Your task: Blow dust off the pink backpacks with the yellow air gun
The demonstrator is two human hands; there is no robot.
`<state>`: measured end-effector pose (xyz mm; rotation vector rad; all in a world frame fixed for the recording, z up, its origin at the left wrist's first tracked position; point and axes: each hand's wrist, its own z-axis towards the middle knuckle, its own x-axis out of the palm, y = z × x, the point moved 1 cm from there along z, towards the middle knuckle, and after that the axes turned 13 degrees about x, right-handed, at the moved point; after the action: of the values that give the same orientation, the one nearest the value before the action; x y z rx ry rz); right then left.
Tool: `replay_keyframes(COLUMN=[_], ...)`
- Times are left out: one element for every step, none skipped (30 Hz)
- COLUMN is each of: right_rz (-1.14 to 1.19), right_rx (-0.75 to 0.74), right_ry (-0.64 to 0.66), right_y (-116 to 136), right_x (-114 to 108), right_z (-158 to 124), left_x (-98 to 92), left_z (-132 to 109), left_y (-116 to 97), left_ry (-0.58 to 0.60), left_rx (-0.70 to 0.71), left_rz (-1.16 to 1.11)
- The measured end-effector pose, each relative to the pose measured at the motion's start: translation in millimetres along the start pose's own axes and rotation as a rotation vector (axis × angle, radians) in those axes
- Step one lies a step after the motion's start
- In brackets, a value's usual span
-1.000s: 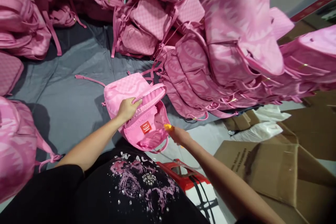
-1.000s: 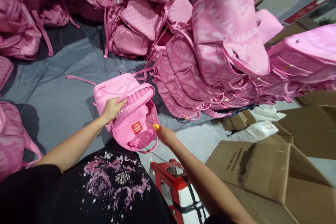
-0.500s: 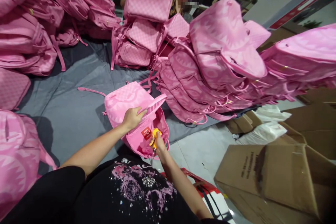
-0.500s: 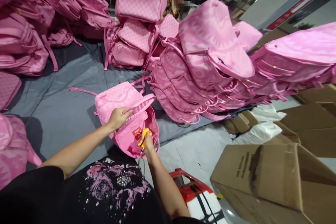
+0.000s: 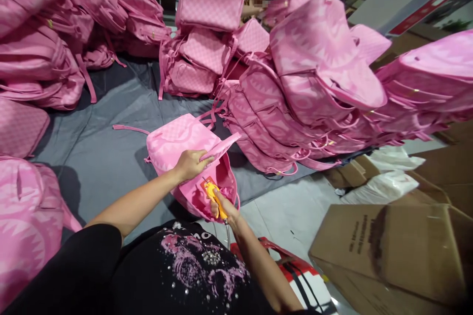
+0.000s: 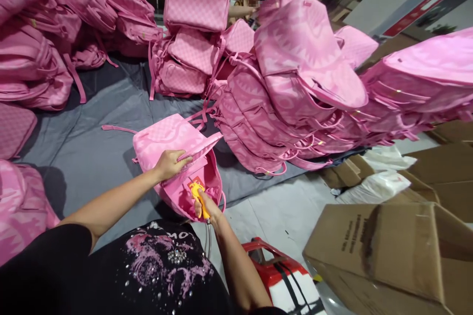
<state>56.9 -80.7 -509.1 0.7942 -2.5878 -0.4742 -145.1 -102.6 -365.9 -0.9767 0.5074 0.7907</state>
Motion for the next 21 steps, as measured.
replay_keyframes(right_rz=[-0.027, -0.065, -0.12, -0.194, -0.284, -0.382, -0.478, -0.566, -0.639, -0.7, -0.763, -0.83, -0.903, -0.97, -1.019, -1.047, -1.049, -1.024, -1.0, -0.976, -0.945], right_rx=[0.0, 0.003, 0.011, 0.025, 0.043, 0.059, 0.066, 0.069, 0.063, 0.06, 0.081, 0.114, 0.163, 0.219, 0.266, 0.301, 0.317, 0.315, 0.303, 0.286, 0.266], right_ry=[-0.003, -0.006, -0.01, -0.012, -0.017, -0.037, -0.079, -0.138, -0.22, -0.296, -0.364, -0.431, -0.486, -0.515, -0.513, -0.489, -0.449, -0.402, -0.373, -0.357, -0.358], right_y=[-1.4, -2.1, -1.1, 2.2, 8.5, 18.2, 31.1, 46.5, 63.3, 79.8, 94.4, 106.1, 114.3, 119.0, 120.7, 120.4, 118.8, 116.7, 114.6, 112.7, 110.7], right_x=[1.9, 3.7, 5.2, 6.2, 6.2, 4.8, 1.8, -2.8, -8.8, -15.4, -22.1, -28.3, -33.2, -36.5, -38.0, -38.1, -37.0, -35.3, -33.7, -32.8, -32.9], right_z=[-2.2, -5.0, -8.6, -13.0, -18.3, -24.5, -31.5, -39.1, -47.2, -55.4, -63.6, -71.7, -79.4, -86.5, -93.0, -99.0, -104.5, -109.5, -114.1, -118.2, -121.6], left_x=[-0.3, -0.2, 0.1, 0.6, 1.1, 1.5, 1.5, 1.2, 0.5, -0.4, -1.5, -2.6, -3.8, -4.9, -5.8, -6.5, -6.9, -7.1, -7.0, -6.8, -6.3], left_z=[0.5, 1.3, 2.4, 4.1, 6.4, 9.2, 12.2, 15.4, 18.3, 20.6, 22.0, 22.3, 21.6, 19.9, 17.5, 14.9, 12.2, 9.8, 7.7, 5.8, 4.2], left_y=[-1.0, -2.7, -5.3, -8.5, -11.9, -14.8, -16.7, -17.0, -15.2, -11.5, -6.1, 0.5, 7.6, 14.3, 20.2, 24.9, 28.2, 30.3, 31.4, 32.0, 32.4], left_ry=[0.003, 0.016, 0.04, 0.075, 0.118, 0.164, 0.206, 0.237, 0.255, 0.264, 0.265, 0.261, 0.254, 0.243, 0.231, 0.219, 0.209, 0.197, 0.184, 0.169, 0.151], left_rx=[0.04, 0.09, 0.152, 0.227, 0.312, 0.401, 0.48, 0.538, 0.571, 0.578, 0.561, 0.529, 0.491, 0.453, 0.42, 0.395, 0.379, 0.369, 0.36, 0.35, 0.341], left_rz=[0.016, 0.032, 0.046, 0.058, 0.066, 0.07, 0.075, 0.085, 0.103, 0.128, 0.158, 0.189, 0.216, 0.235, 0.246, 0.247, 0.238, 0.223, 0.207, 0.193, 0.182])
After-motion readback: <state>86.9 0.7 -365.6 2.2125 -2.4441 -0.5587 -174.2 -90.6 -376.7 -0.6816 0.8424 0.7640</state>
